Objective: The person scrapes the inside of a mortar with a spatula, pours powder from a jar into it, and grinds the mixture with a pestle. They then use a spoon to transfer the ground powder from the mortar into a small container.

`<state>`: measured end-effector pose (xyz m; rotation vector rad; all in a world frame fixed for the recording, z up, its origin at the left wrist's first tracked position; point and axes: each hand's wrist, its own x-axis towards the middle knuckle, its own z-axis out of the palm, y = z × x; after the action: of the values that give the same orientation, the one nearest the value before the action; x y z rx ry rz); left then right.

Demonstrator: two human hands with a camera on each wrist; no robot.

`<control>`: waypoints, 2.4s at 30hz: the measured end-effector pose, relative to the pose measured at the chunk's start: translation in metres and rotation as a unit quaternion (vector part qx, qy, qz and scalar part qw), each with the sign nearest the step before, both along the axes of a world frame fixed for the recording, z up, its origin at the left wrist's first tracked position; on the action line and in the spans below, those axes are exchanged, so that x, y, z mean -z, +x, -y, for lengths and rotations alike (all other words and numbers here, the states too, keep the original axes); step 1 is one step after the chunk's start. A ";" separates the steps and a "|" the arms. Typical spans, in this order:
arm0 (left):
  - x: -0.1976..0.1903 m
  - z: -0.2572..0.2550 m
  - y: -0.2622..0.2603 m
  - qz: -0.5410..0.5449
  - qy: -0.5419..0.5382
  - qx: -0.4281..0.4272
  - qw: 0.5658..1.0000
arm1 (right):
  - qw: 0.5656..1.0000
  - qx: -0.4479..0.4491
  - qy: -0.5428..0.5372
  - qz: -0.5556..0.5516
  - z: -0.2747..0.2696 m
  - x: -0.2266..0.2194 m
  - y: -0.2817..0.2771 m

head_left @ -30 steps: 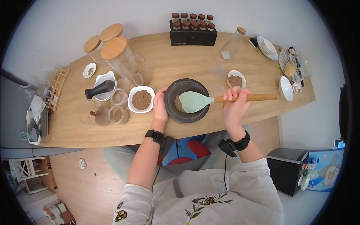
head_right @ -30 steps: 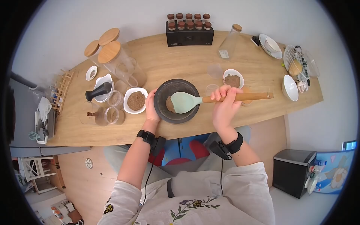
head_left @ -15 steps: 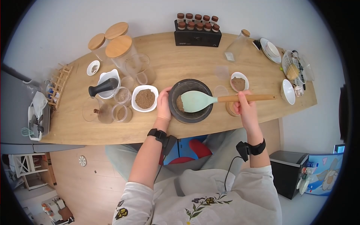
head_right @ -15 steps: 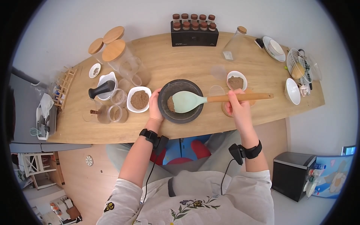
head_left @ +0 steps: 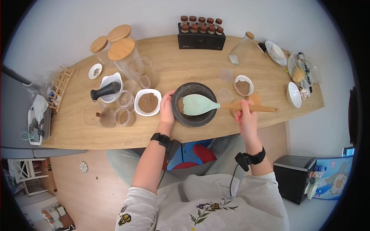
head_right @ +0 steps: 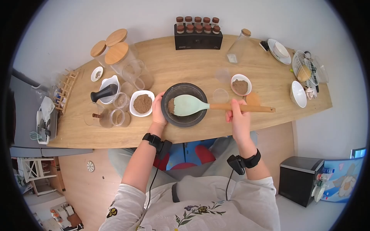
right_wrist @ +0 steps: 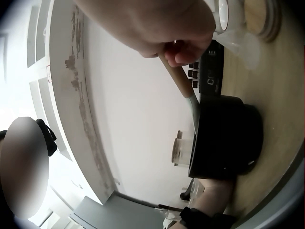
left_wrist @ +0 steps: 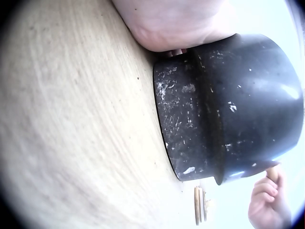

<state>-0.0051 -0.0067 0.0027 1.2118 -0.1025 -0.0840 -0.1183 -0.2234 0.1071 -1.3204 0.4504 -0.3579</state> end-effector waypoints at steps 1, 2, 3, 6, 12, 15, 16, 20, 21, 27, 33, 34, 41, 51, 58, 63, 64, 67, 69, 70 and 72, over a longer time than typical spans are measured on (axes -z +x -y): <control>0.001 0.000 0.001 0.001 0.001 -0.001 1.000 | 1.000 0.006 0.001 0.006 -0.002 0.001 -0.001; 0.003 -0.001 0.002 0.002 0.002 -0.002 1.000 | 1.000 0.011 0.003 0.012 -0.005 0.001 -0.002; 0.003 -0.001 0.001 0.003 0.003 -0.002 1.000 | 1.000 0.018 0.005 0.018 -0.007 0.002 -0.004; 0.001 0.000 0.000 0.021 0.031 -0.016 0.999 | 0.999 0.027 0.023 0.022 -0.007 0.006 -0.006; 0.003 0.001 0.002 0.026 0.043 -0.024 0.998 | 0.996 0.040 0.067 0.046 -0.007 0.019 -0.014; 0.004 0.002 0.003 0.010 0.022 -0.017 1.000 | 0.991 0.047 0.122 0.036 -0.006 0.025 -0.018; 0.002 0.002 0.003 0.015 0.033 -0.016 0.999 | 0.988 0.058 0.138 0.034 -0.006 0.025 -0.018; -0.002 0.001 0.001 0.018 0.056 -0.014 0.998 | 0.980 0.067 0.184 0.028 -0.003 0.024 -0.023; -0.003 0.001 0.002 0.016 0.056 -0.014 0.998 | 0.979 0.062 0.191 0.029 -0.001 0.024 -0.024; 0.001 0.002 0.002 -0.001 -0.001 -0.014 1.000 | 0.979 0.076 0.186 0.036 0.001 0.019 -0.024; 0.012 -0.001 0.003 0.002 0.015 -0.010 1.000 | 0.984 0.048 0.160 0.060 -0.014 0.006 -0.008; 0.017 0.000 0.003 -0.003 0.013 -0.013 1.000 | 0.987 0.044 0.143 0.049 -0.020 0.003 -0.003; 0.036 0.001 0.001 -0.016 0.096 -0.070 0.993 | 0.996 -0.046 0.025 0.069 -0.066 -0.012 0.030; 0.003 -0.001 -0.003 0.006 -0.010 0.011 1.000 | 0.903 -0.225 -0.328 0.162 -0.109 -0.029 0.031; 0.000 -0.002 -0.004 0.024 0.060 -0.038 0.997 | 0.943 -0.123 -0.252 0.181 -0.094 -0.028 0.024; 0.002 -0.003 -0.001 0.017 0.084 -0.022 0.996 | 0.979 -0.031 -0.149 0.136 -0.048 -0.046 0.009; -0.003 -0.003 -0.003 0.022 0.074 -0.023 0.997 | 0.977 -0.020 -0.157 0.141 -0.043 -0.047 0.004; -0.001 -0.002 0.000 0.008 0.030 -0.013 0.999 | 0.972 0.001 -0.203 0.121 -0.028 -0.050 -0.009; 0.005 -0.001 0.002 -0.002 0.010 -0.003 1.000 | 0.969 -0.005 -0.225 0.103 -0.024 -0.050 -0.014; 0.006 -0.002 0.003 0.008 0.025 0.002 1.000 | 0.968 -0.016 -0.228 0.100 -0.024 -0.050 -0.015; 0.007 -0.001 0.002 0.022 0.037 -0.009 0.999 | 0.956 -0.034 -0.272 0.103 -0.019 -0.047 -0.012</control>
<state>-0.0027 -0.0058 -0.0047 1.2881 -0.1273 -0.0465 -0.1304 -0.2048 0.1540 -1.8060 0.1269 -0.5826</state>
